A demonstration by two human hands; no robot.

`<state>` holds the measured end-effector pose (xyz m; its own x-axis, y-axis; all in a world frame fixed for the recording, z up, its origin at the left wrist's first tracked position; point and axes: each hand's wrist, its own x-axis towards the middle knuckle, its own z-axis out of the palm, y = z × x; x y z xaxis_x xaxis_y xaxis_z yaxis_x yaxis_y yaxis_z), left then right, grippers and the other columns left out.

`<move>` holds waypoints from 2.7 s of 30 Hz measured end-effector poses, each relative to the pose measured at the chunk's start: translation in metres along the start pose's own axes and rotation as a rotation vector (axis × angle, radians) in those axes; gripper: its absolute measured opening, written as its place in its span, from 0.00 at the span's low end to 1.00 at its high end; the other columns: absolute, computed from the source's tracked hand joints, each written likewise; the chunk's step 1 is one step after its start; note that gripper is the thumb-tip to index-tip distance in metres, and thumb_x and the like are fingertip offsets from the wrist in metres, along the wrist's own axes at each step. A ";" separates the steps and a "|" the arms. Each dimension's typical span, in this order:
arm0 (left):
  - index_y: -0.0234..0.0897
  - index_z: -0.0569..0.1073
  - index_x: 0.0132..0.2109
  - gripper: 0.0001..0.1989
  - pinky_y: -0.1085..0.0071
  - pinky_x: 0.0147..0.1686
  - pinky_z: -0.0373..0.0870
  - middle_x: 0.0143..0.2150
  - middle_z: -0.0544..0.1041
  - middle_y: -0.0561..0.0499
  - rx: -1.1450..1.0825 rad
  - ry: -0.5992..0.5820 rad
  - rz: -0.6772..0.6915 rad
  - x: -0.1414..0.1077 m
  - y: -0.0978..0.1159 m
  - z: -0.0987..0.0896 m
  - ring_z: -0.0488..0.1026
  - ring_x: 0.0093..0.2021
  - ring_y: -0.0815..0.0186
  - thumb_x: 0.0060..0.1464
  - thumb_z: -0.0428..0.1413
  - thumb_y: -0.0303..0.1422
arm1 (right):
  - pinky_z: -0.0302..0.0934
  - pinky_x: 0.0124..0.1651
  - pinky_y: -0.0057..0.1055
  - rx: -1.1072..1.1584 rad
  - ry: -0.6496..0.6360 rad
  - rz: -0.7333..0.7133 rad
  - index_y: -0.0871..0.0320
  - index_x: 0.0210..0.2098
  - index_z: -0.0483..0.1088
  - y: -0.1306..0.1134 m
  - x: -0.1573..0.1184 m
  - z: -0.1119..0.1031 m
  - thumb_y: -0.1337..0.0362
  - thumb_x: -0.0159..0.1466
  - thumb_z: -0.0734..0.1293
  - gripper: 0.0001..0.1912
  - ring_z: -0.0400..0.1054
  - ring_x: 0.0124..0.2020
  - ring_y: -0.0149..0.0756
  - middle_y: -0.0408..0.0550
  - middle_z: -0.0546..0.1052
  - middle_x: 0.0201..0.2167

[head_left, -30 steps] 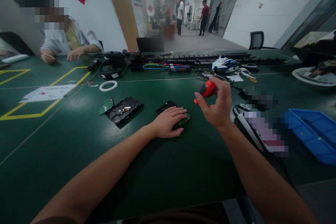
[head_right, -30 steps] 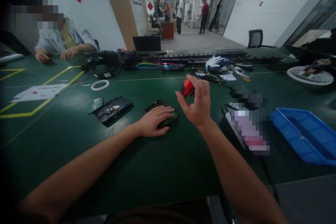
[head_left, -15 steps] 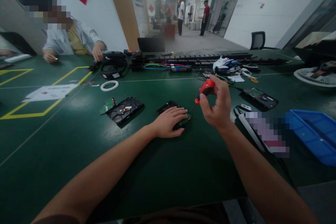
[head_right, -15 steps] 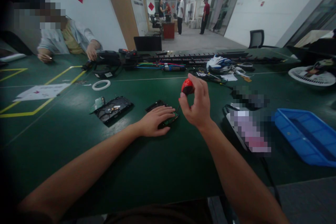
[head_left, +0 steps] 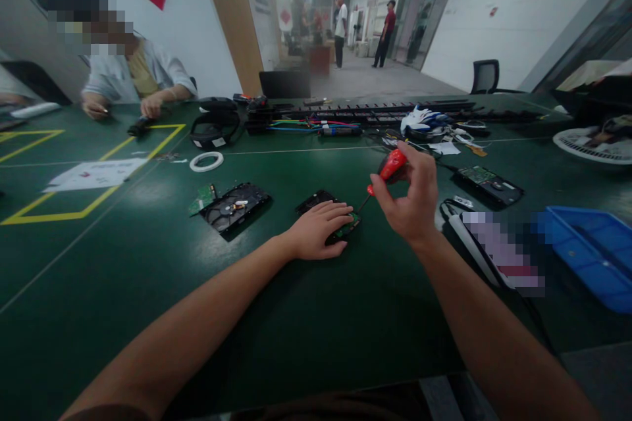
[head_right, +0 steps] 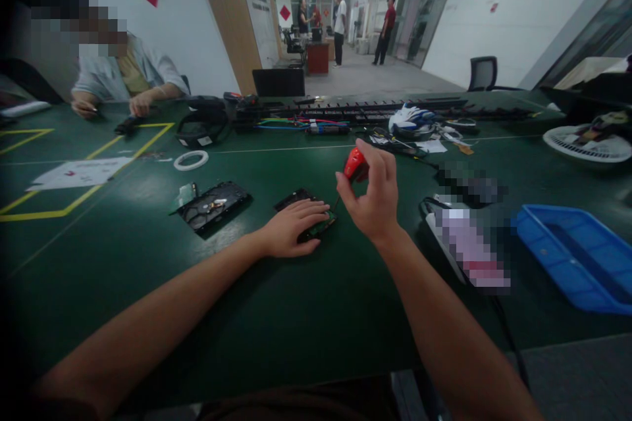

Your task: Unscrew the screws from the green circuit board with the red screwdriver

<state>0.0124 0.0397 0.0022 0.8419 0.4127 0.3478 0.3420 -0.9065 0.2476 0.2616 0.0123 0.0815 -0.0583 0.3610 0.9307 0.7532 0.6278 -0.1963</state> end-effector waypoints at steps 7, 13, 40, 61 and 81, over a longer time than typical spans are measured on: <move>0.38 0.68 0.71 0.32 0.44 0.78 0.57 0.76 0.67 0.38 0.001 0.002 0.001 0.001 0.001 -0.002 0.64 0.77 0.49 0.66 0.59 0.45 | 0.77 0.51 0.55 0.041 -0.050 0.000 0.49 0.75 0.57 0.001 -0.001 0.000 0.63 0.69 0.68 0.36 0.70 0.59 0.55 0.60 0.71 0.62; 0.39 0.68 0.72 0.32 0.44 0.78 0.56 0.76 0.67 0.38 0.001 0.000 -0.002 0.000 0.001 -0.002 0.64 0.77 0.49 0.66 0.60 0.45 | 0.76 0.48 0.53 0.001 -0.033 0.030 0.47 0.73 0.61 -0.001 -0.001 -0.002 0.59 0.67 0.74 0.38 0.69 0.52 0.51 0.55 0.73 0.55; 0.40 0.68 0.72 0.32 0.43 0.77 0.57 0.76 0.68 0.39 -0.008 0.003 -0.009 0.001 0.005 -0.004 0.64 0.77 0.49 0.65 0.60 0.43 | 0.78 0.49 0.52 0.062 -0.085 0.001 0.46 0.73 0.60 -0.003 0.000 -0.002 0.62 0.70 0.71 0.35 0.73 0.56 0.52 0.56 0.74 0.60; 0.41 0.67 0.72 0.32 0.42 0.77 0.56 0.76 0.67 0.40 -0.014 -0.002 -0.022 0.001 0.005 -0.004 0.63 0.77 0.48 0.65 0.60 0.43 | 0.79 0.51 0.54 0.056 -0.079 0.031 0.46 0.74 0.61 -0.003 0.001 -0.002 0.62 0.69 0.71 0.35 0.75 0.53 0.51 0.56 0.76 0.58; 0.39 0.68 0.72 0.32 0.42 0.77 0.56 0.76 0.67 0.39 -0.013 -0.001 -0.009 0.001 0.004 -0.004 0.63 0.77 0.48 0.65 0.60 0.44 | 0.81 0.48 0.53 0.112 -0.042 0.041 0.48 0.71 0.64 0.002 0.000 -0.001 0.63 0.66 0.74 0.36 0.74 0.53 0.51 0.55 0.74 0.56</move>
<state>0.0127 0.0368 0.0074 0.8389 0.4212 0.3447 0.3445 -0.9012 0.2629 0.2636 0.0128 0.0811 -0.0584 0.4152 0.9079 0.6778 0.6841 -0.2693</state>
